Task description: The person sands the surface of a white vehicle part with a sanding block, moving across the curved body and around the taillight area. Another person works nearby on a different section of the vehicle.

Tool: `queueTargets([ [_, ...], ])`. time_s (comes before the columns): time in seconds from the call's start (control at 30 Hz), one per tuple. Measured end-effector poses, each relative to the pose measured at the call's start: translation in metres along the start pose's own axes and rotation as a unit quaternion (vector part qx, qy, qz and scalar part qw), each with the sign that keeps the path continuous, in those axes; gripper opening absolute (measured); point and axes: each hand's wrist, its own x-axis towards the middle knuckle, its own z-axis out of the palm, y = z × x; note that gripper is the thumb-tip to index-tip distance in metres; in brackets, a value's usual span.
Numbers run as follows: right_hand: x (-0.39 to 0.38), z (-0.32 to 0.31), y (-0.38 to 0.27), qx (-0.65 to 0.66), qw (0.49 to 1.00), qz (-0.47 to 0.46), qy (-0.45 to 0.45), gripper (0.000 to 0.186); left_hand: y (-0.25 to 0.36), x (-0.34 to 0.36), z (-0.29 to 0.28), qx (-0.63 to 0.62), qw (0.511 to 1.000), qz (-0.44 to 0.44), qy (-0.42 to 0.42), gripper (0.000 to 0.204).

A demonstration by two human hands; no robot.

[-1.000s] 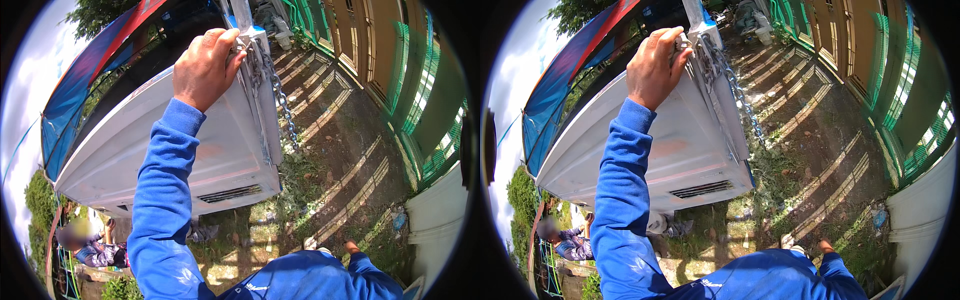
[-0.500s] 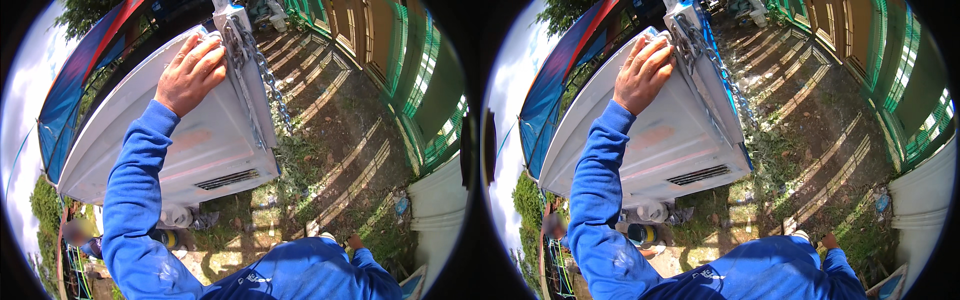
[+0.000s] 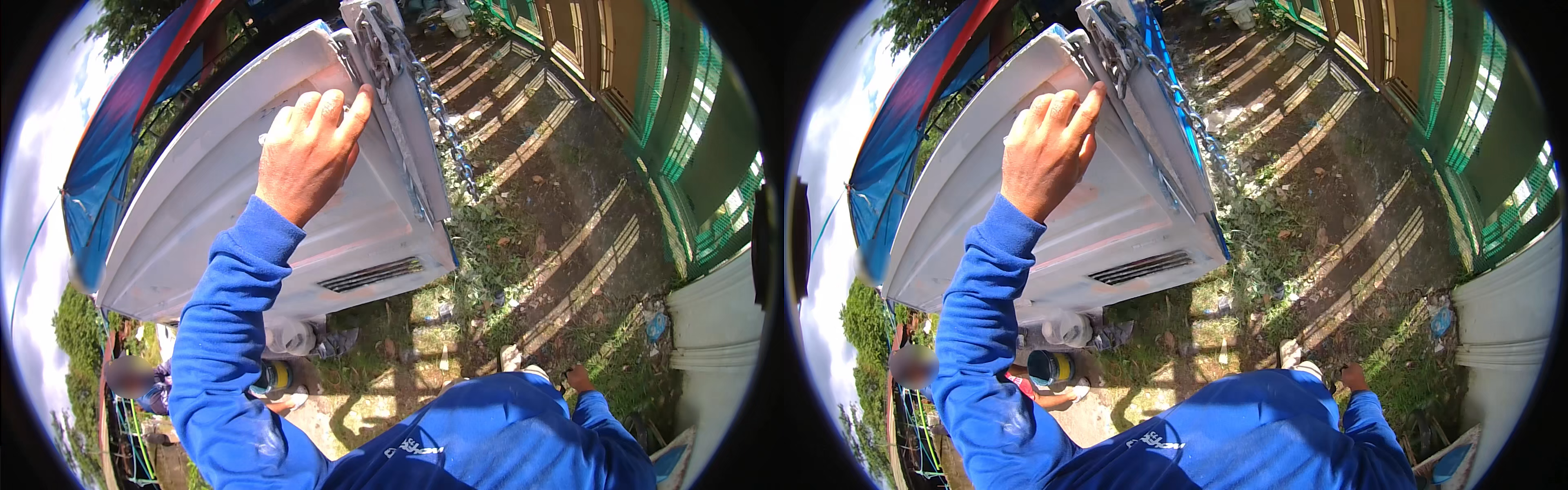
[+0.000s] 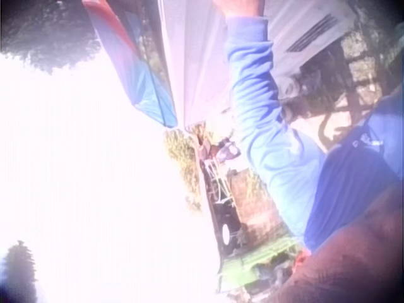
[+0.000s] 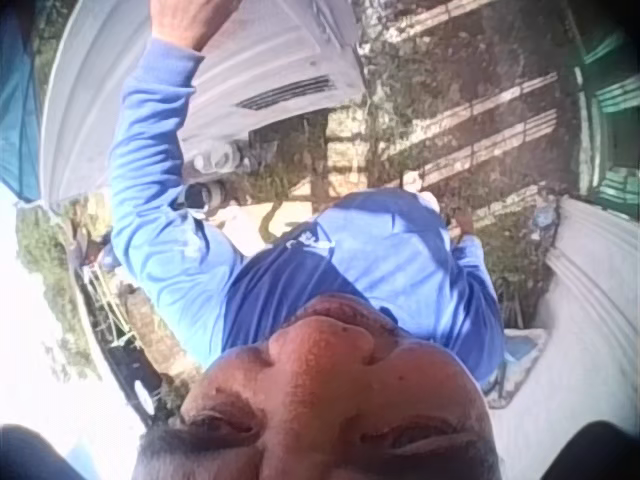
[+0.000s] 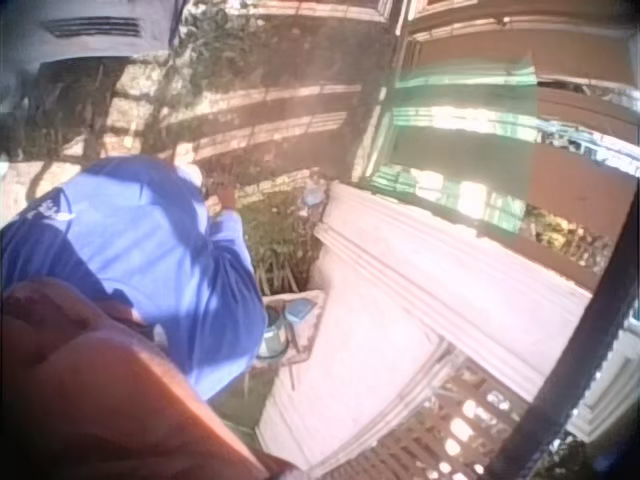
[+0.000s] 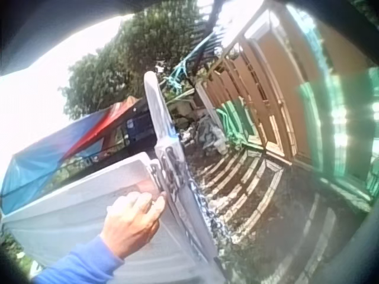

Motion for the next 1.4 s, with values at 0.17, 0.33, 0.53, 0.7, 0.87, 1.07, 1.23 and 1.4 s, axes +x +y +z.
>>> queueTargets([
  [0.17,0.009,-0.006,0.003,-0.014,1.000,-0.023,-0.009,0.023,-0.019,0.002,-0.003,0.096,0.995,-0.023,-0.018,0.064],
  [0.33,0.023,0.001,0.026,0.012,0.999,0.034,-0.021,0.023,-0.015,-0.003,-0.001,0.085,0.995,-0.026,-0.038,0.070],
  [0.53,0.018,-0.028,-0.021,-0.054,0.997,-0.008,-0.051,0.032,0.001,-0.036,0.000,0.058,0.993,-0.029,-0.094,0.071],
  [0.7,0.032,-0.030,-0.027,-0.060,0.995,-0.007,-0.074,0.038,0.080,-0.101,0.035,-0.115,0.972,-0.100,-0.177,0.057],
  [0.87,0.048,-0.024,-0.049,-0.127,0.983,-0.071,-0.110,0.035,0.221,-0.234,0.032,-0.368,0.785,-0.397,-0.301,0.017],
  [1.07,0.083,-0.014,-0.135,-0.154,0.970,-0.105,-0.153,0.030,0.471,-0.531,-0.020,-0.438,0.373,-0.759,-0.307,0.038],
  [1.23,0.108,0.036,-0.268,-0.302,0.911,-0.206,-0.190,0.027,0.579,-0.667,-0.184,-0.246,0.175,-0.838,-0.455,0.024],
  [1.4,0.055,0.132,-0.465,-0.199,0.880,-0.337,-0.270,0.038,0.618,-0.689,-0.268,-0.350,0.220,-0.782,-0.466,0.027],
])
